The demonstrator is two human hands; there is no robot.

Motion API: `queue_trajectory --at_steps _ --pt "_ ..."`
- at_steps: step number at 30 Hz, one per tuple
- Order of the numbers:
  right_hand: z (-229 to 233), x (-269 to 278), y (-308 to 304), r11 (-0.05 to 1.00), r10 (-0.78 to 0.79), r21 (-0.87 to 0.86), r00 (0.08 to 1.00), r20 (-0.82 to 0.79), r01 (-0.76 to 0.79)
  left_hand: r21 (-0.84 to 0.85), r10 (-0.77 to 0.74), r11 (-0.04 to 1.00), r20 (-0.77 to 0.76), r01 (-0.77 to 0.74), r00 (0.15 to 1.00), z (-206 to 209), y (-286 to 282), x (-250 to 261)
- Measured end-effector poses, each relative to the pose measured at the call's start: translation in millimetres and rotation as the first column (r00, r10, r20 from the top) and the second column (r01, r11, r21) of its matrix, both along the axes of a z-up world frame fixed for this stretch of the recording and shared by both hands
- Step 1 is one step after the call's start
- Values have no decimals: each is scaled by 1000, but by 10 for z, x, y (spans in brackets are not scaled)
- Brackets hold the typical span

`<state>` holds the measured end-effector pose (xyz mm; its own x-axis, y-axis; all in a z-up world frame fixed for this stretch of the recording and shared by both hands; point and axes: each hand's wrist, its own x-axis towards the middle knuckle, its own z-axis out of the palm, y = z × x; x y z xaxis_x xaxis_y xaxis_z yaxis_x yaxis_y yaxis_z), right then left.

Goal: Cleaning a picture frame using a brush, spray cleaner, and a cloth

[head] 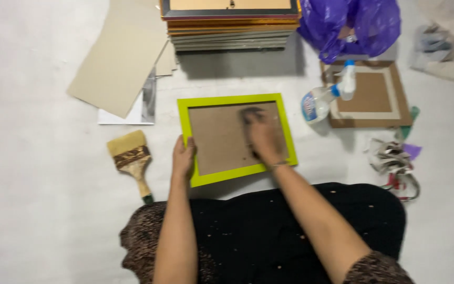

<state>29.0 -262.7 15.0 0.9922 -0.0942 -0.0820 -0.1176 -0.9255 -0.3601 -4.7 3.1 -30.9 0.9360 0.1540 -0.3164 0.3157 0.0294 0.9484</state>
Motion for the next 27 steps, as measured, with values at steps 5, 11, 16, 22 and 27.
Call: queue_trajectory --at_steps 5,11,16,22,27 --pt "-272 -276 -429 964 -138 -193 965 224 182 -26 20 999 -4 -21 1000 197 -86 -11" --pt "58 -516 679 976 -148 -113 948 280 186 -2 -56 998 -120 56 991 199 -75 2" --pt "50 -761 1163 953 296 -30 911 288 -300 103 -71 992 9 70 997 137 -15 26" --pt "-53 -477 -96 999 -5 -43 988 152 11 6 -52 999 -34 52 998 343 -34 3" --pt "-225 -602 -302 964 -176 -151 949 260 220 -65 -45 997 -54 41 998 531 -90 -14"
